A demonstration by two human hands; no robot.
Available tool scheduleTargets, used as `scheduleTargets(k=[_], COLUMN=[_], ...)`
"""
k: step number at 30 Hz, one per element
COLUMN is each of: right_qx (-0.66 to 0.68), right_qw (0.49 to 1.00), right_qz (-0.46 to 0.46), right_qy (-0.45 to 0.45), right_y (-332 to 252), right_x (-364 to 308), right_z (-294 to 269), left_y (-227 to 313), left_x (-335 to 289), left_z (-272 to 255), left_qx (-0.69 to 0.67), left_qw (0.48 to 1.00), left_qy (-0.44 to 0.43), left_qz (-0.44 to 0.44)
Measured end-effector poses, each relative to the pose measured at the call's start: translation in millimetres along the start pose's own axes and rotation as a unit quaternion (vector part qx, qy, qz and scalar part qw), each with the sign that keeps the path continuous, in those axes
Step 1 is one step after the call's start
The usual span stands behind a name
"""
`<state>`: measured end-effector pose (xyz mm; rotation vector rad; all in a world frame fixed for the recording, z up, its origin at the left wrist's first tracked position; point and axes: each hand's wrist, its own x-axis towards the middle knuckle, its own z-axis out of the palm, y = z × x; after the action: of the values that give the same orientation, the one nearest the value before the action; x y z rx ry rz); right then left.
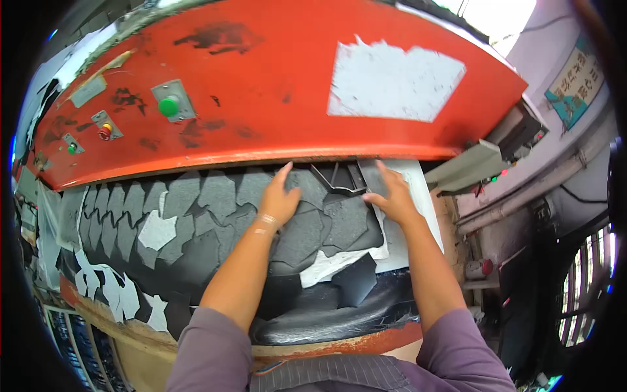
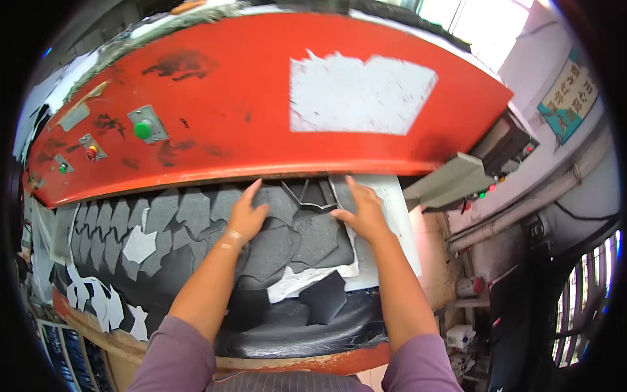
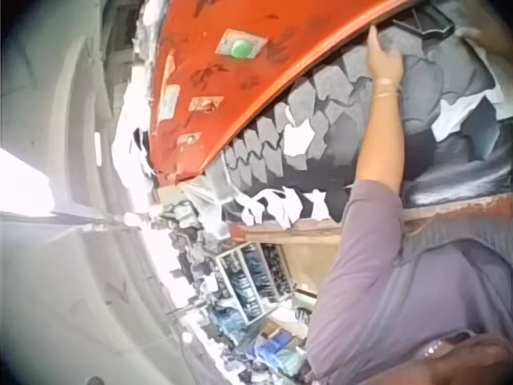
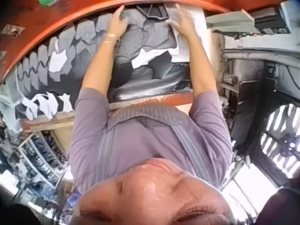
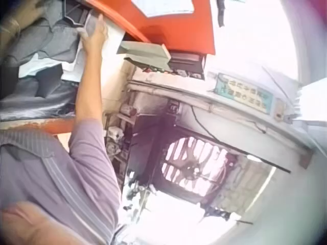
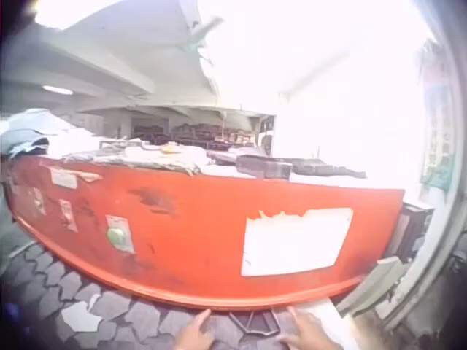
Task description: Operating a hydraulic cutting press with a metal die to cut specific shoe upper components from leather sheets.
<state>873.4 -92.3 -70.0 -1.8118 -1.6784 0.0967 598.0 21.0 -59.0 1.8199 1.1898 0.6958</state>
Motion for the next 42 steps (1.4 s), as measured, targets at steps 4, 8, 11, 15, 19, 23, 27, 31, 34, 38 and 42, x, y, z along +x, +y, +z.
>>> scheduleTargets(k=[4, 8, 11, 15, 19, 23, 27, 31, 34, 38, 42], right_qx=[0.045, 0.114, 0.181, 0.132, 0.19, 0.169, 0.144, 0.105, 0.053, 0.06, 0.1], right_qw=[0.991, 0.985, 0.976, 0.982, 0.963, 0.962, 0.896, 0.93, 0.952, 0.958, 0.929], right_qz=[-0.053, -0.127, -0.118, -0.103, -0.174, -0.158, -0.12, -0.167, -0.097, -0.084, -0.143], right_qy=[0.118, 0.024, 0.015, 0.086, 0.074, -0.147, -0.403, -0.311, -0.287, -0.267, -0.326], right_y=[-89, -196, -282, -362, -351, -288, -260, -244, -248, -246, -236], right_x=[-3, 30, 86, 142, 122, 19, -100, -189, -208, -200, -192], right_z=[-24, 10, 48, 51, 58, 47, 17, 7, 17, 9, 8], left_y=[-81, -136, -170, -166, -175, -110, -57, -13, -15, -2, 5], left_x=[-30, -11, 12, -17, -57, -125, -247, -283, -290, -281, -270], left_z=[-128, -286, -406, -577, -542, -381, -208, -129, -101, -92, -100], left_qx=[-0.121, 0.007, 0.045, 0.231, -0.001, 0.079, -0.116, 0.048, 0.139, 0.149, 0.174], left_qw=[0.953, 0.881, 0.824, 0.82, 0.92, 0.977, 0.989, 0.986, 0.97, 0.981, 0.977], left_qy=[0.253, 0.469, 0.564, 0.524, 0.391, 0.195, -0.007, -0.158, -0.12, -0.093, -0.113], left_qz=[0.114, 0.058, 0.035, -0.005, 0.03, -0.032, -0.09, 0.015, 0.162, 0.077, 0.044])
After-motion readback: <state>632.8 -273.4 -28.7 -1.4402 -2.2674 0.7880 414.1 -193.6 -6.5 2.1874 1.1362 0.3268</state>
